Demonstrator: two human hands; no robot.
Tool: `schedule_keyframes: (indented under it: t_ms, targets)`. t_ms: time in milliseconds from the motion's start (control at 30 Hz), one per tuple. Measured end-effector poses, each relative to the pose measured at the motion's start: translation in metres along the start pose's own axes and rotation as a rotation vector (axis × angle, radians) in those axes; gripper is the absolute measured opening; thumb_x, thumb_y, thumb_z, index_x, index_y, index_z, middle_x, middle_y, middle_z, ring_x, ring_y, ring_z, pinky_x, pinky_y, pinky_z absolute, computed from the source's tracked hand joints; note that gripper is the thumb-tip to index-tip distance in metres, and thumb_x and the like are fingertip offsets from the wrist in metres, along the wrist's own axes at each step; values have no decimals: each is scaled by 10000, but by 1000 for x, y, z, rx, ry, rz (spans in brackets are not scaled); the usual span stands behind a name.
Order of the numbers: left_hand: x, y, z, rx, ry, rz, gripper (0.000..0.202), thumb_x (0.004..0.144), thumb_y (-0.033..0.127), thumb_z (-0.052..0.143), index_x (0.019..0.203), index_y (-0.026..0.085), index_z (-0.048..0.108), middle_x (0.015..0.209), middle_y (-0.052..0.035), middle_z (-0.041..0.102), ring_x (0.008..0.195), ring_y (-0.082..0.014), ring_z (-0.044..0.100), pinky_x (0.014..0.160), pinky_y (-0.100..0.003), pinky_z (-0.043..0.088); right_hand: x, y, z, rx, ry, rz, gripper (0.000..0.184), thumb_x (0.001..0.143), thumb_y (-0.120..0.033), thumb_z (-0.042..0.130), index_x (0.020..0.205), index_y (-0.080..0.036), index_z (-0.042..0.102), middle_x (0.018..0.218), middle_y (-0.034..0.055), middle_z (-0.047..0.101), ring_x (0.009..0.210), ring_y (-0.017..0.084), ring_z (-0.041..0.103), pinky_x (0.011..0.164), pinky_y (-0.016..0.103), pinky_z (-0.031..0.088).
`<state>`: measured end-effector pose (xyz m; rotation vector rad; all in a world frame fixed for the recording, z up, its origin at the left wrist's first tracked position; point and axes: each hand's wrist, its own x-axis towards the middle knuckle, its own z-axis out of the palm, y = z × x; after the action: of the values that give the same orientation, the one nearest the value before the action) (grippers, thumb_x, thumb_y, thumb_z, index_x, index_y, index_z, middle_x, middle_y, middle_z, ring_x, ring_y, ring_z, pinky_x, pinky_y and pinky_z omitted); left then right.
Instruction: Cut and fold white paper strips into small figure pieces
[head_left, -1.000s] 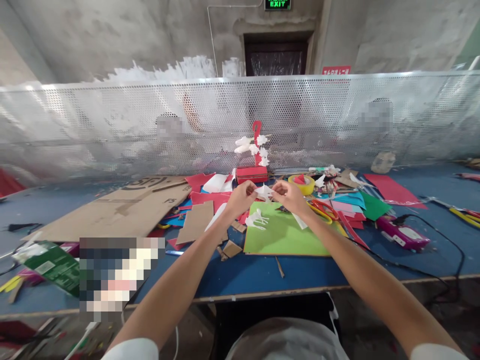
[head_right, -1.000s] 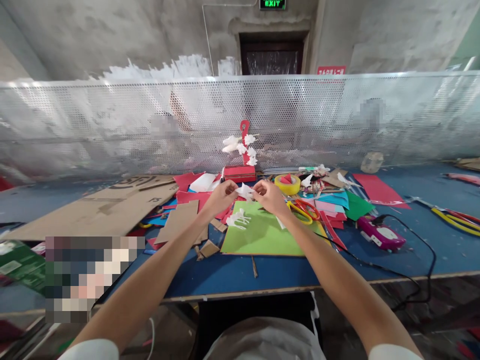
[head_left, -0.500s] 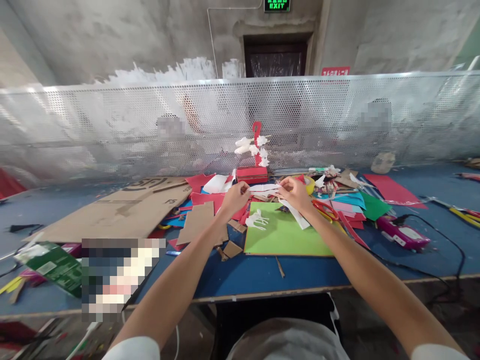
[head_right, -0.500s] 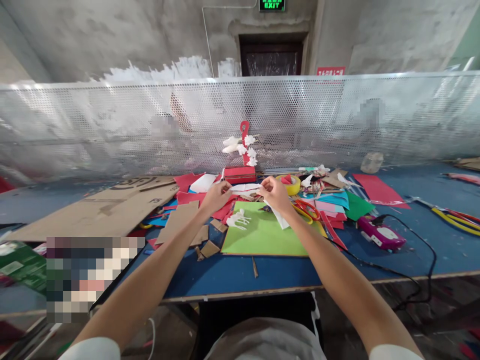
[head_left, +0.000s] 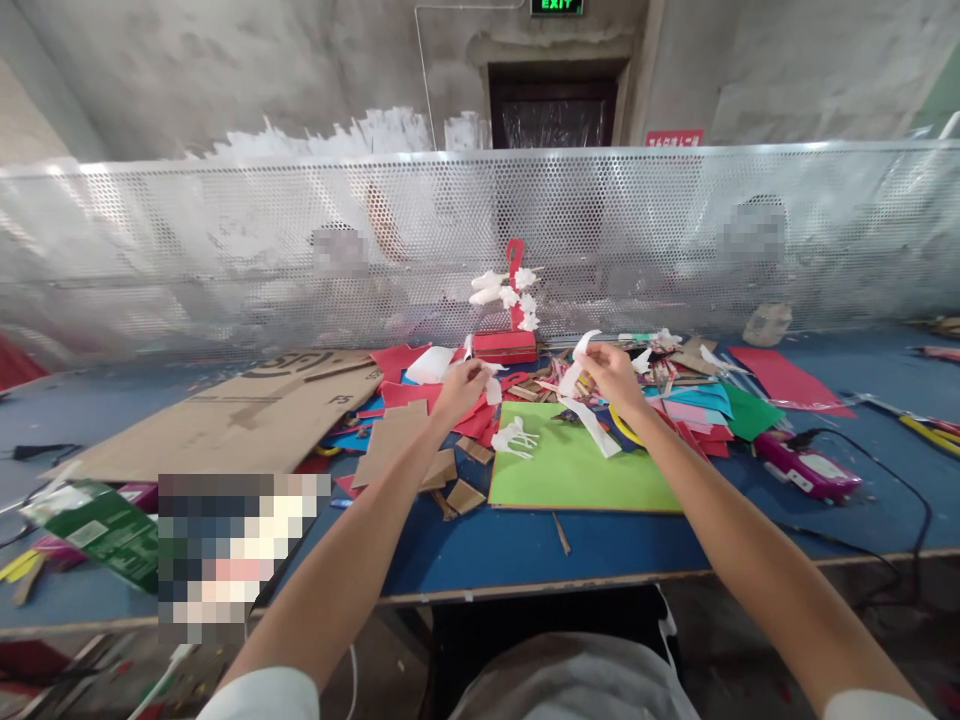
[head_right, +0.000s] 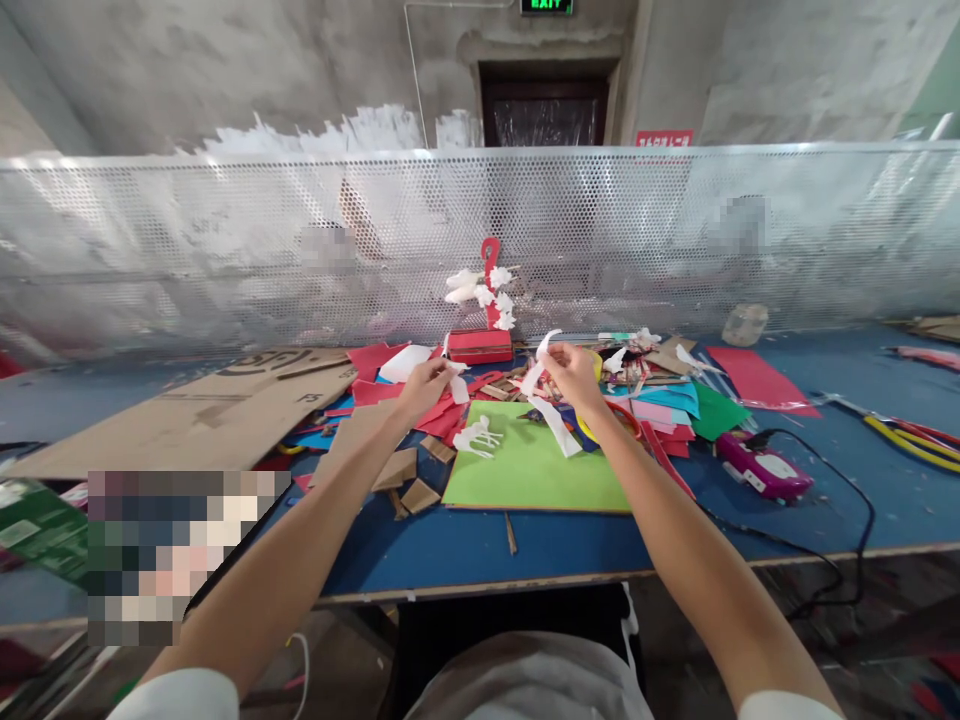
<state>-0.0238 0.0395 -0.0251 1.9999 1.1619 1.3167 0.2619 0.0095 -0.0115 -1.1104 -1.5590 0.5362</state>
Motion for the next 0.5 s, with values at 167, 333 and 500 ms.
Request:
schedule_keyframes:
  t_ms: [167, 333, 500]
  targets:
    - [-1, 6, 2, -100, -38, 17, 275, 808, 409, 570, 792, 140, 630, 618, 6, 546, 534, -103, 469, 527, -236, 373, 3, -2, -12, 161, 43, 84, 254, 728, -412, 644, 828, -182, 608, 751, 20, 642, 607, 137, 565, 542, 253, 454]
    - [-1, 3, 4, -154, -67, -23, 297, 791, 427, 605, 838, 134, 630, 625, -5, 577, 571, -113, 512, 568, -240, 421, 4, 0, -25, 82, -178, 190, 234, 714, -354, 674, 849, -172, 615, 682, 11, 636, 535, 115, 535, 471, 225, 413]
    - [-4, 7, 4, -197, -98, 24, 340, 775, 481, 638, 850, 150, 615, 702, -11, 611, 627, -108, 546, 590, -220, 449, 0, 3, -31, -16, -431, 294, 241, 709, -338, 707, 845, -167, 606, 600, 6, 607, 512, 108, 518, 434, 203, 341]
